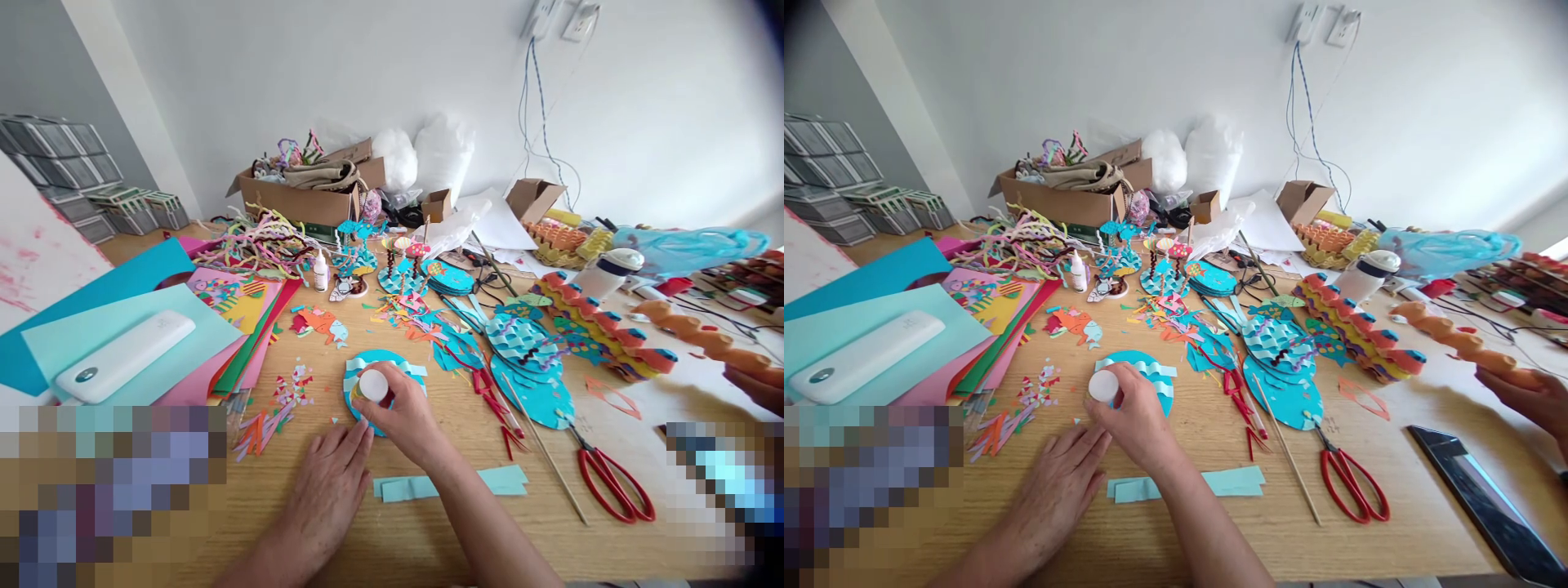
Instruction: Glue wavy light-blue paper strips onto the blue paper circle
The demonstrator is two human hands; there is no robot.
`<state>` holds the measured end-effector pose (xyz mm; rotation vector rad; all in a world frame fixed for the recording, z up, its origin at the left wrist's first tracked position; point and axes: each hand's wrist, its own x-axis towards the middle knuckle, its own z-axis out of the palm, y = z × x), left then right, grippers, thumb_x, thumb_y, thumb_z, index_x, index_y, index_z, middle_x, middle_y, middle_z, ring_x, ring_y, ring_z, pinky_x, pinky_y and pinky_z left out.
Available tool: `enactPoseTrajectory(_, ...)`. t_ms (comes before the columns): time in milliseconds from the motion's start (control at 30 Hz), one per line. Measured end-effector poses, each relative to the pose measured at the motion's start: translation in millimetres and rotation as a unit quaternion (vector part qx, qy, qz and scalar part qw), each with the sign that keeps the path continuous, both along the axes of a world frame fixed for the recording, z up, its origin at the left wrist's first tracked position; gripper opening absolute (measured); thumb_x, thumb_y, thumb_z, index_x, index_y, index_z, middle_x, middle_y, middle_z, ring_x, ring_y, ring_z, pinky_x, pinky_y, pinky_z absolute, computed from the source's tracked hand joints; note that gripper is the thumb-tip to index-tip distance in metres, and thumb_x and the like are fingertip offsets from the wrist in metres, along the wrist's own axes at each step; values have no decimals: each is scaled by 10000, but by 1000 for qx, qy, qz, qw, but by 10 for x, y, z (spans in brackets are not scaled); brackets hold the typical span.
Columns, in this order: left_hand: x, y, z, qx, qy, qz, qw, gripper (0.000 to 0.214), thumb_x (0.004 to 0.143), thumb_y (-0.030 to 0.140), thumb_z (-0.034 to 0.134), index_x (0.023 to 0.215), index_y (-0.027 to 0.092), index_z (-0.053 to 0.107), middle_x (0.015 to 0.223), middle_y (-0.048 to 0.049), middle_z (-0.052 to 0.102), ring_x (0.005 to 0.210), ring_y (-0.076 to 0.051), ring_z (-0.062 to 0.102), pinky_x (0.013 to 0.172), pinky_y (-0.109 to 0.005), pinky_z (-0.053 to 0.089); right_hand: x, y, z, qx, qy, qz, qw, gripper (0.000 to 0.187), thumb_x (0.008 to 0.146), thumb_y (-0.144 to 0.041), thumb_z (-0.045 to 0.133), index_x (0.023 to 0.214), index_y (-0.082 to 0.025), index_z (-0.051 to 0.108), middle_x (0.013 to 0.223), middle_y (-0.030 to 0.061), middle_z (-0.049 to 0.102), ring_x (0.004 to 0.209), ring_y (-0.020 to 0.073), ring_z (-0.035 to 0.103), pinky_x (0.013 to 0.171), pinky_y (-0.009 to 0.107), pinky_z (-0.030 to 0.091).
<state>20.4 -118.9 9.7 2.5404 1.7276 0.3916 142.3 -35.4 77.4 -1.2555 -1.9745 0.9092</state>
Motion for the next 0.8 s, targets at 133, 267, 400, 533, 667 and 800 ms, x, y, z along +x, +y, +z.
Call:
enactPoseTrajectory(133,-1,-1,-1,2,6,-2,1000,385,824,190,511,1209,186,510,1235,-48,571,1036,-233,531,816,-394,454,2,33,1,-64,37,-38,997,174,687,-256,620,846,-197,584,592,-58,494,507,95,409,476,206,332)
enactPoseTrajectory(267,-8,-1,5,3,9,-4,1000,363,850,204,467,1210,195,517,1238,-52,568,1035,-229,532,817,-387,456,25,47,-28,-112,140,-16,984,274,644,-270,658,898,-211,577,652,-55,517,557,96,440,510,196,376)
enactPoseTrajectory(400,-19,4,22,5,9,-11,1000,372,850,193,456,1218,200,515,1240,-49,569,1034,-229,536,823,-381,456,51,38,-28,-179,232,20,956,333,579,-247,693,881,-216,555,678,-58,528,602,100,485,562,200,423)
enactPoseTrajectory(533,-24,3,25,11,11,-14,1000,370,847,189,456,1211,193,519,1244,-47,566,1026,-231,539,821,-387,455,94,22,-19,-169,199,27,965,289,607,-218,658,878,-222,556,638,-67,509,556,91,468,511,187,408)
enactPoseTrajectory(667,-18,-2,-9,26,9,-10,1000,370,842,189,476,1210,195,513,1226,-46,577,1020,-221,542,821,-373,448,122,-4,-45,-133,139,24,981,246,652,-201,634,887,-215,560,619,-68,500,533,82,443,472,170,364)
enactPoseTrajectory(800,-9,-3,-42,39,10,-3,999,385,829,168,476,1212,182,508,1213,-42,586,1034,-225,532,827,-374,443,111,-38,-23,-102,92,13,990,205,672,-201,641,863,-206,567,650,-56,523,556,89,449,492,181,360)
